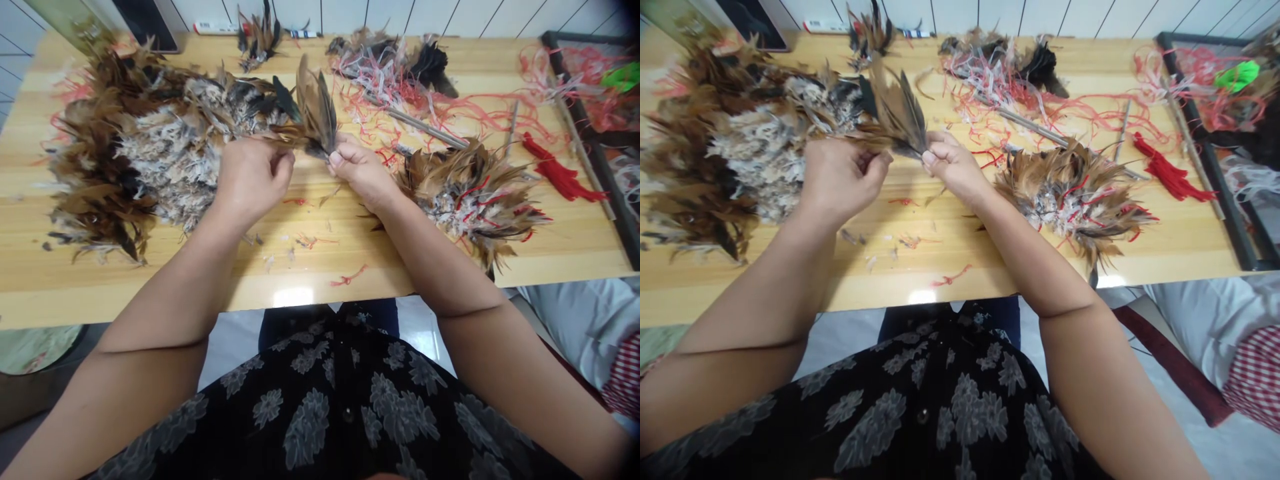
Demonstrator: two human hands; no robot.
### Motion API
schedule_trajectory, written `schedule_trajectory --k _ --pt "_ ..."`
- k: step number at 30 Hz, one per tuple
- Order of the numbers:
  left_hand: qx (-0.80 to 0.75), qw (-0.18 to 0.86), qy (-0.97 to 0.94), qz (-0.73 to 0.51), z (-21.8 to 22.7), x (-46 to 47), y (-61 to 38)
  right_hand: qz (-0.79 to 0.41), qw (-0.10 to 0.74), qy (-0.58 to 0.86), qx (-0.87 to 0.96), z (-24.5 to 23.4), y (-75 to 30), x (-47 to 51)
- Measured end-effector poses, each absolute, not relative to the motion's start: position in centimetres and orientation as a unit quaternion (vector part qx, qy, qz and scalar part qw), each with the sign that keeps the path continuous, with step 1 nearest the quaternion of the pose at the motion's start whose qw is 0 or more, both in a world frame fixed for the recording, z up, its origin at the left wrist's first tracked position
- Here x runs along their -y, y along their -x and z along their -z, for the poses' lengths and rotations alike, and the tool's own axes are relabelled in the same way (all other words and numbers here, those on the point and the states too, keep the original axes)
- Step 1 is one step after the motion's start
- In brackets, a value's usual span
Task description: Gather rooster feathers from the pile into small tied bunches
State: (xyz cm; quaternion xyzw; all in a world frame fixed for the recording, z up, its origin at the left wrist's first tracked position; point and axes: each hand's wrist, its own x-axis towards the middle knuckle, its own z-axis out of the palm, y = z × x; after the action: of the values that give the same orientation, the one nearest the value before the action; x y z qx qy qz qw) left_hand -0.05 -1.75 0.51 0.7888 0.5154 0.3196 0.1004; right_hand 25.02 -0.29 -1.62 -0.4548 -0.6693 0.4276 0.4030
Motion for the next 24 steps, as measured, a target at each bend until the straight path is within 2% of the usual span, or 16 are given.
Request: schedule_trajectory --k 6,9,13,18,22,24 --pt "-0.495 0.166 -0.785 -0.334 0.5 2.2 -0.8 -0.534 0.417 0.467 0.569 1.6 -23.9 0.6" --pt "-0.482 0.185 -0.796 -0.316 0.1 2.4 -1.0 -0.525 0.424 0.488 0.553 1.8 -23.7 0.2" --pt "-0.463 0.182 -0.816 -0.294 -0.2 2.6 -1.1 -0.382 0.390 0.548 0.634 1.8 -24.3 -0.1" --pt "-0.444 0.150 -0.840 -0.273 -0.4 3.5 -1.5 -0.171 0.240 0.607 0.738 0.6 -24.3 1.0" --pt "-0.421 0.050 -0.875 -0.232 -0.9 3.9 -1.7 -0.095 0.106 0.609 0.780 -0.8 -23.4 2.6" --pt "-0.419 0.038 -0.875 -0.241 -1.2 3.7 -1.6 -0.095 0.096 0.564 0.815 -1.4 -23.1 3.4"
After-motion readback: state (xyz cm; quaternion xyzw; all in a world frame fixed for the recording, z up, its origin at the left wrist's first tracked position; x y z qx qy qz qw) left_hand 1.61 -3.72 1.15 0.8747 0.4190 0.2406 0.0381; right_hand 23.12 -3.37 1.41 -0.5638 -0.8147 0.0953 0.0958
